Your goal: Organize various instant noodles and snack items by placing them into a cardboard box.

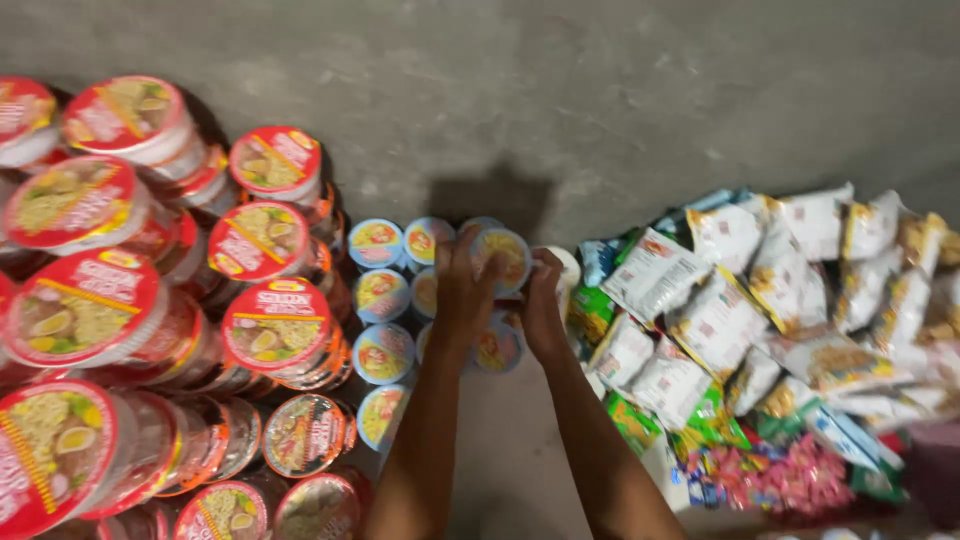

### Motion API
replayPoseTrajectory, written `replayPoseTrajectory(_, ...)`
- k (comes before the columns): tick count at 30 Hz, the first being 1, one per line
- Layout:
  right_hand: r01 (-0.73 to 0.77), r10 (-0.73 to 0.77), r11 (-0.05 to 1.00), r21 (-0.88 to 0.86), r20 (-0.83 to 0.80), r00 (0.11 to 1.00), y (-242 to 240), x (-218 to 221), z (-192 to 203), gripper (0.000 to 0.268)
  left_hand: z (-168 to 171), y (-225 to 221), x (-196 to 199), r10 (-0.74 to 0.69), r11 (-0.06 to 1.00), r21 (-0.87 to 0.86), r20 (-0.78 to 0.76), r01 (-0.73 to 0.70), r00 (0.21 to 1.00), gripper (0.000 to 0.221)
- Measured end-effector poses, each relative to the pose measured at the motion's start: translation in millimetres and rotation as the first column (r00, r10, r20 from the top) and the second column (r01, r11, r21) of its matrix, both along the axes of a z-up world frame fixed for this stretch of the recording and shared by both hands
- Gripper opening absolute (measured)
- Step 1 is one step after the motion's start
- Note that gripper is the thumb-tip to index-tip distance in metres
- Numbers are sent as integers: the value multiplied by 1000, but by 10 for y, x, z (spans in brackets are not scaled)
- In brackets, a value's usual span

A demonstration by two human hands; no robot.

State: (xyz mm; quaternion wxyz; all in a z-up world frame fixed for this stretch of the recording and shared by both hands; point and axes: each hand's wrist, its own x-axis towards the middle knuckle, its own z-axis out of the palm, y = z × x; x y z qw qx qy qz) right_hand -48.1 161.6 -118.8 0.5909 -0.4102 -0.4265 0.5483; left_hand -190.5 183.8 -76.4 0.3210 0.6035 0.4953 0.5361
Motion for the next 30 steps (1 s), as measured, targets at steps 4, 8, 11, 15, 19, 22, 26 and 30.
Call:
replayPoseTrajectory(4, 215, -219, 972, 98, 30, 975, -344, 413, -119, 65, 181, -321, 277, -227, 974, 27, 79, 226, 971, 46)
replayPoseTrajectory(8, 367, -331, 924, 110, -256, 908, -852, 824, 56, 71, 368, -637, 686, -314, 936, 106, -183, 337, 931, 47)
replayPoseTrajectory(11, 496, -470, 867, 44, -260, 844, -1124, 1196, -185, 73, 635, -934, 980, -264, 898, 207, -452, 388, 852, 61)
replayPoseTrajectory(15, 716, -702, 695, 67, 280, 655, -1719, 1513, -161, 86, 840, -1315, 1425, -378, 805, 134, -636, 578, 673, 91)
replayPoseTrajectory(19, 736, -773, 622, 266, 58, 632, -2258, 1673, -134, 89, 944, -1783, 1729, -464, 713, 149, -632, 685, 621, 110)
replayPoseTrajectory(22, 762, -741, 584, 280, -200, 641, -2550, 1800, -209, 84, 976, -2114, 1918, -584, 605, 183, -560, 775, 588, 116)
replayPoseTrajectory(26, 823, -842, 492, 285, -85, 533, -2876, 1951, -144, 81, 830, -2461, 2082, -615, 455, 273, -592, 848, 521, 116)
replayPoseTrajectory(30, 875, -914, 397, 276, 33, 404, -3282, 1964, -81, 78, 840, -2787, 2164, -645, 316, 319, -619, 893, 449, 121)
